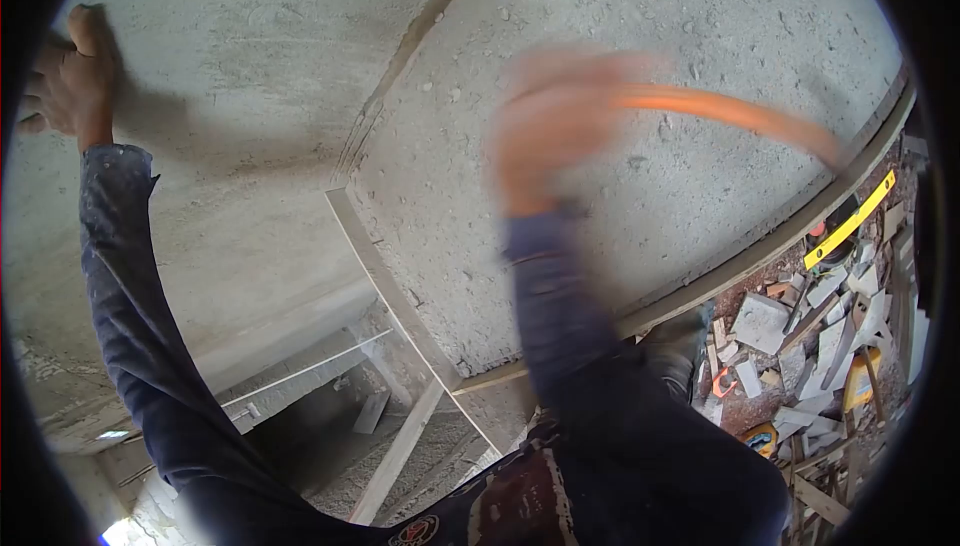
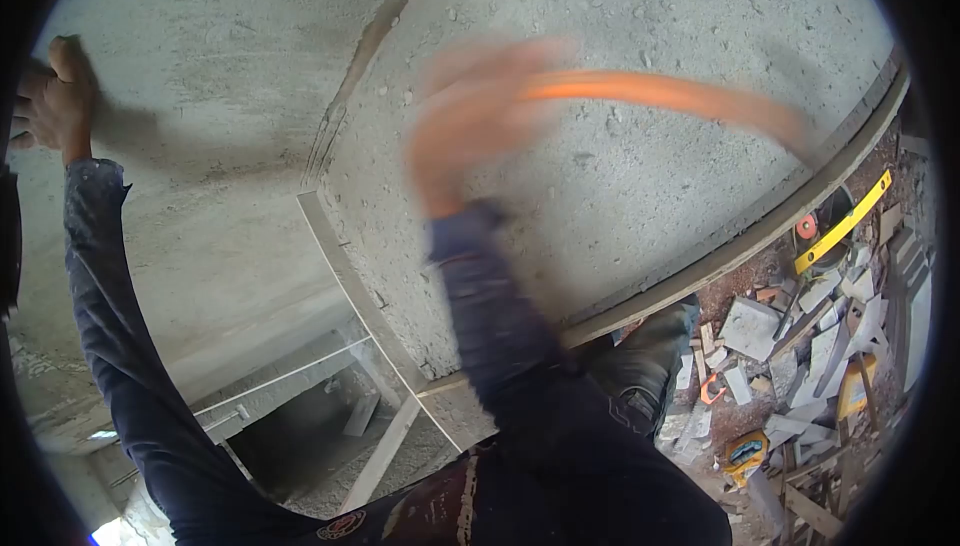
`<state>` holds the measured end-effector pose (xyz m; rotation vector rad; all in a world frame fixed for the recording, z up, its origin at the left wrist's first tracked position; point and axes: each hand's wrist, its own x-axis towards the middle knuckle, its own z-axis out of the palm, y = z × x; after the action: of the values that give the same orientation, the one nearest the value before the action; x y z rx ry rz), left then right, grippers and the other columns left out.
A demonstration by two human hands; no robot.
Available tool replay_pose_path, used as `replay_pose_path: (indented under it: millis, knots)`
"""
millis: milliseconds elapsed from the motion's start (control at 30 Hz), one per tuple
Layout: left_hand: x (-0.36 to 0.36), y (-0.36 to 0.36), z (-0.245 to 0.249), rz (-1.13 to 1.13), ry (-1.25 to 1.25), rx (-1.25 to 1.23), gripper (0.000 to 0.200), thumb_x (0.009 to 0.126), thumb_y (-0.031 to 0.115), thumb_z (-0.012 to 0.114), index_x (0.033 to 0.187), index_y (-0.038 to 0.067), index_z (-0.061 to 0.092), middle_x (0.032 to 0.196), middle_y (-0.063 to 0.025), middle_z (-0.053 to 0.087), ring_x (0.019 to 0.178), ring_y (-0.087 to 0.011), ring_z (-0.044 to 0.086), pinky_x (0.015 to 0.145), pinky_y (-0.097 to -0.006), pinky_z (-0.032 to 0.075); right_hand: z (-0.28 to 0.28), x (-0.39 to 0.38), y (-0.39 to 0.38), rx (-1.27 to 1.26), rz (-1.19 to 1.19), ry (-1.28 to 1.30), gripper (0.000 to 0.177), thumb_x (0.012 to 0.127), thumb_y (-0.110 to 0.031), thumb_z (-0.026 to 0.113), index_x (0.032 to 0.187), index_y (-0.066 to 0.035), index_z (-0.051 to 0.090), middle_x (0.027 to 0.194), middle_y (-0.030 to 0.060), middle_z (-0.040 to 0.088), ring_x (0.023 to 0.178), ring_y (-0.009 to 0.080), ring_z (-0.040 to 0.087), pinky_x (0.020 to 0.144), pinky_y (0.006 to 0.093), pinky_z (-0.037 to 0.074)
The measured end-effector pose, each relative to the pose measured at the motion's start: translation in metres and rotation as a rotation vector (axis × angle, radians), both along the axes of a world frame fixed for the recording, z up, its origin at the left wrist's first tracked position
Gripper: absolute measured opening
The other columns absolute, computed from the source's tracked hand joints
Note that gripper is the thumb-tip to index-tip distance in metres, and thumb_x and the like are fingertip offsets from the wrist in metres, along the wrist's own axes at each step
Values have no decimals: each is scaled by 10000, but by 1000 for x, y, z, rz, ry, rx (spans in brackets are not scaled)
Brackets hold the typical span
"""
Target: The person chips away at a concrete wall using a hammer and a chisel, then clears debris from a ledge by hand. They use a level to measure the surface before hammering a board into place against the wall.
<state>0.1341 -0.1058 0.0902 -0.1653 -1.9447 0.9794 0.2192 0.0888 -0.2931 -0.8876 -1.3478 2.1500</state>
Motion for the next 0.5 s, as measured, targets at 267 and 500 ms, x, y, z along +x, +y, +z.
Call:
replay_pose_path:
  millis: [267, 500]
  knots:
    - [3, 8, -3, -14, -29, 48, 1132, 810, 865, 313, 1563, 46, 106, 1588, -321, 82, 1478, -489, 23, 1122, -703, -25, 61, 40, 13, -1095, 1000, -390, 302, 1006, -334, 554, 784, -135, 500, 564, -50, 419, 428, 100, 412, 383, 287, 334]
    - [-17, -76, 26, -50, 95, 48, 957, 825, 835, 333, 1487, 150, 422, 1497, -229, 425, 1402, -442, 352, 1130, -682, 119, 6, -62, 120, -829, 146, 1004, 411, 1022, -410, 458, 954, -26, 586, 748, 44, 610, 609, 177, 615, 543, 283, 500]
